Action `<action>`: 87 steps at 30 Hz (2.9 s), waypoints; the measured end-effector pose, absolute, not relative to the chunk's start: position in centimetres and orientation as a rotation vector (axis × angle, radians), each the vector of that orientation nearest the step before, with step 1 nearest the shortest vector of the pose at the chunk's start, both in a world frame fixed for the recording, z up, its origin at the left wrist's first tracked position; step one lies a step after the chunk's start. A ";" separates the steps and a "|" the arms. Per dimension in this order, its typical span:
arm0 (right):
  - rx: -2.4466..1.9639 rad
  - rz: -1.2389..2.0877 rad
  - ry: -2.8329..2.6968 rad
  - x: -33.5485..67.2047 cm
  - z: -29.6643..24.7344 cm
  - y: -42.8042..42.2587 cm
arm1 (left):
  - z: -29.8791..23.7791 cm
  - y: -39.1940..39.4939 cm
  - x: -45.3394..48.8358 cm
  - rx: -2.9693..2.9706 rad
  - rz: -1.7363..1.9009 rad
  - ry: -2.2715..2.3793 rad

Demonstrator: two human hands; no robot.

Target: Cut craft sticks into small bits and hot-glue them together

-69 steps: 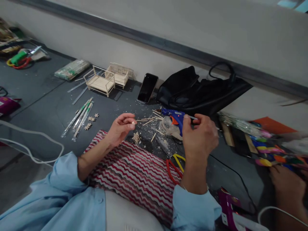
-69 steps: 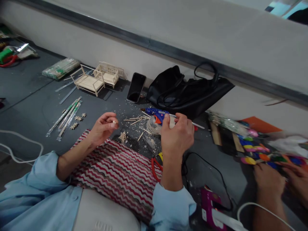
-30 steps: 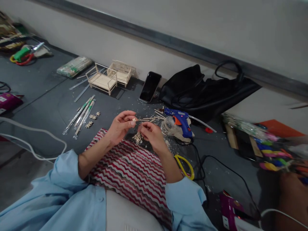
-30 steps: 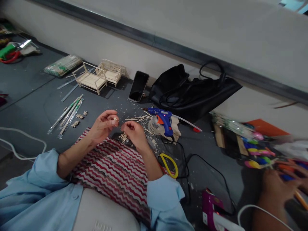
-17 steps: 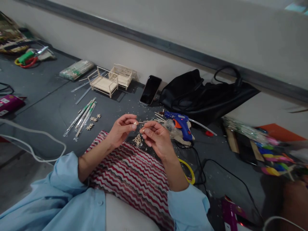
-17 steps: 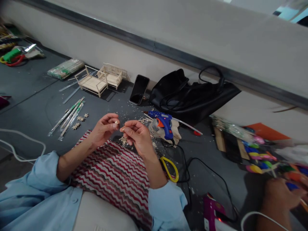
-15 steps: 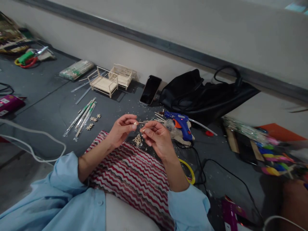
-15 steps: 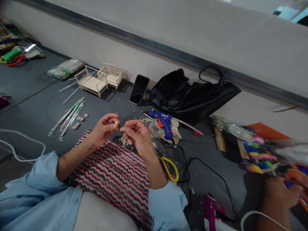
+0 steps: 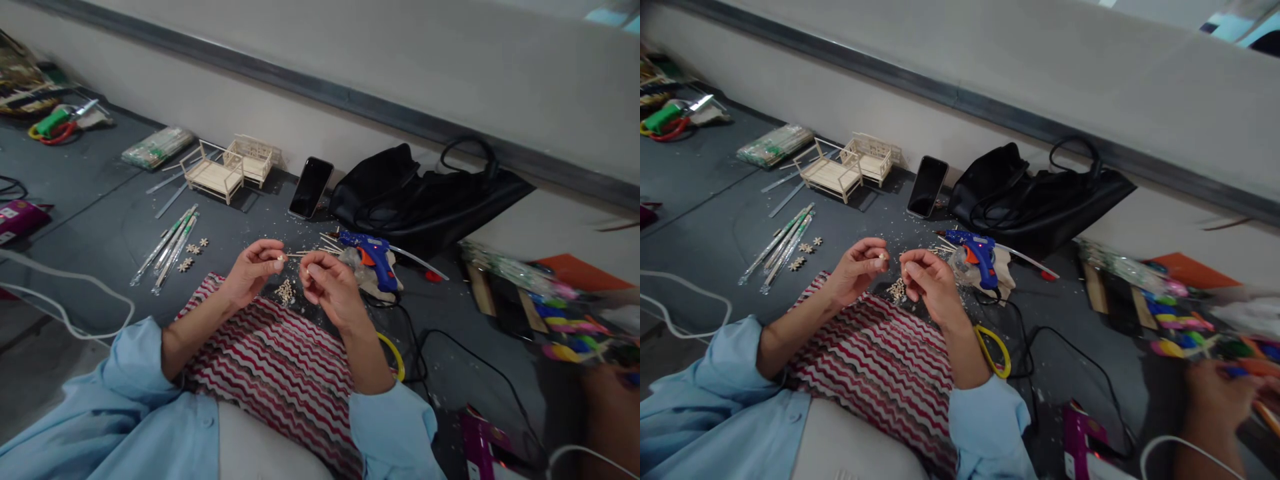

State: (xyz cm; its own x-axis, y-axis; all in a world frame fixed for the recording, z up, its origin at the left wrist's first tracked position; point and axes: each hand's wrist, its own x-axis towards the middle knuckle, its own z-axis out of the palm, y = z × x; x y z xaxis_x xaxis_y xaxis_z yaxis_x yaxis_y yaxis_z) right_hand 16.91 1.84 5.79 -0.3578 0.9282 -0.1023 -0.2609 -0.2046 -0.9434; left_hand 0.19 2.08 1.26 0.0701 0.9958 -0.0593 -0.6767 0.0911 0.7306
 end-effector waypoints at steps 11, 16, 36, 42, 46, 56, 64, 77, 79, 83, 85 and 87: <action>-1.043 1.563 -1.334 18.1 7.1 1.9 | 1.2 2.0 0.3 0.631 1.384 0.642; -1.161 1.364 -1.462 18.2 7.4 1.6 | 1.3 2.0 0.4 0.640 1.377 0.639; -1.175 1.357 -1.482 17.9 7.4 1.4 | 1.6 1.5 0.5 0.767 1.360 0.721; -1.191 1.440 -1.363 17.4 7.3 1.3 | 1.5 1.5 0.5 0.786 1.354 0.709; -1.195 1.483 -1.309 17.1 7.0 1.4 | 1.4 1.5 0.5 0.797 1.351 0.712; -1.229 1.472 -1.363 16.9 6.2 1.5 | 1.4 1.3 0.5 0.829 1.338 0.725; -1.245 1.451 -1.384 16.9 6.0 1.4 | 1.4 1.3 0.6 0.848 1.337 0.722; -1.284 1.398 -1.437 16.8 6.3 1.3 | 1.0 1.2 0.6 0.889 1.339 0.740; -1.288 1.396 -1.441 16.8 6.3 1.3 | 1.0 1.2 0.6 0.894 1.340 0.738; -1.289 1.393 -1.435 16.7 6.4 1.2 | 1.0 1.2 0.6 0.896 1.352 0.731; -1.289 1.388 -1.443 16.7 6.4 1.1 | 1.0 1.2 0.6 0.895 1.361 0.733; -1.288 1.381 -1.449 16.7 6.5 1.1 | 1.0 1.2 0.6 0.895 1.365 0.738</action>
State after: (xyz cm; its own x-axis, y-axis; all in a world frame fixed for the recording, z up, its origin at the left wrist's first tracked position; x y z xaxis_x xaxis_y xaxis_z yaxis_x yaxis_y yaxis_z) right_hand 16.67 1.11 6.45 -0.2188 0.9682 -0.1216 0.1677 -0.0855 -0.9821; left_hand 0.64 1.18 0.96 0.0857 0.9944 0.0616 -0.4924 -0.0115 0.8703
